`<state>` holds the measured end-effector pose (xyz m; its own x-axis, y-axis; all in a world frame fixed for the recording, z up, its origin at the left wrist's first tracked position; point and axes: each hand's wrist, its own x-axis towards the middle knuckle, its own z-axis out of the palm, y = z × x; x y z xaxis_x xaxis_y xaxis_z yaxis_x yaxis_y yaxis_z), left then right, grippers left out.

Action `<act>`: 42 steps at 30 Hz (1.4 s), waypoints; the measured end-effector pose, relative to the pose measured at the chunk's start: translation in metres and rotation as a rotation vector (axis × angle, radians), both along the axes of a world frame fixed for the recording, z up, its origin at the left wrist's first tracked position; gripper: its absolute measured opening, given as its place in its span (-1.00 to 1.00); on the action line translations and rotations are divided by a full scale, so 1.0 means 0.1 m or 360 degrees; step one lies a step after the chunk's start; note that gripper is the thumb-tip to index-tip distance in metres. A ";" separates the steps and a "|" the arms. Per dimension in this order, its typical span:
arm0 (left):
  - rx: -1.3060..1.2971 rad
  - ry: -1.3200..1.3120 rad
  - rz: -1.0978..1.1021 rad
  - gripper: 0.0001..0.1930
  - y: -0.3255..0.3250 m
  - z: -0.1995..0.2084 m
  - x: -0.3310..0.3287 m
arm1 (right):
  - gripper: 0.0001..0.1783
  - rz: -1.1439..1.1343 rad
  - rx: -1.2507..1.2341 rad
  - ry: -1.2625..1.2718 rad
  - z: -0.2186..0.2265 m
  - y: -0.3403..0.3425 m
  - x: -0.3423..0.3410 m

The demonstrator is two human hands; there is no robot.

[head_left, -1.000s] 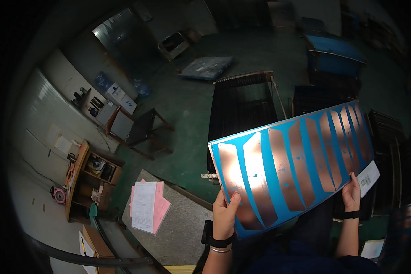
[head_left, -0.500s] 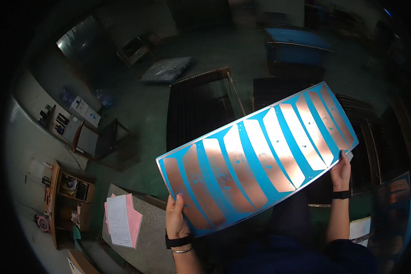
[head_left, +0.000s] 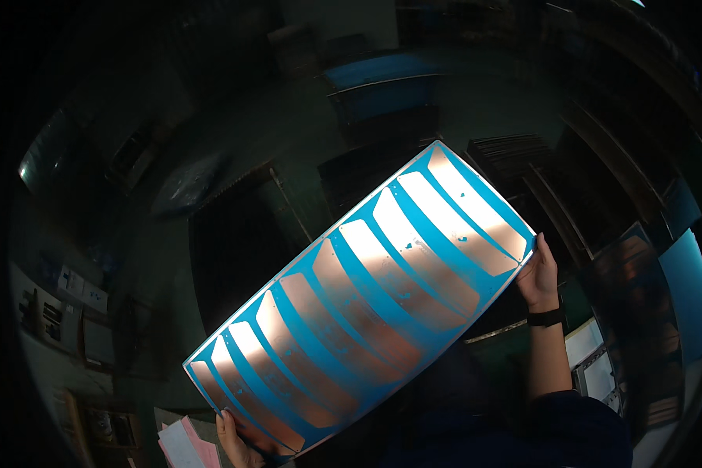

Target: Sorting blue and copper colored sheets into a vertical metal storage rack.

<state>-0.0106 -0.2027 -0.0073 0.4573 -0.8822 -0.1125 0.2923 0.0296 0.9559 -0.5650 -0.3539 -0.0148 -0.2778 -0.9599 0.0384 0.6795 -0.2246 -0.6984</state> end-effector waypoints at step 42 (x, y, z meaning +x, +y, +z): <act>-0.0890 -0.0562 0.0303 -0.69 -0.27 0.21 0.50 | -0.72 0.0380 -0.0829 0.0210 -0.11 -0.53 0.19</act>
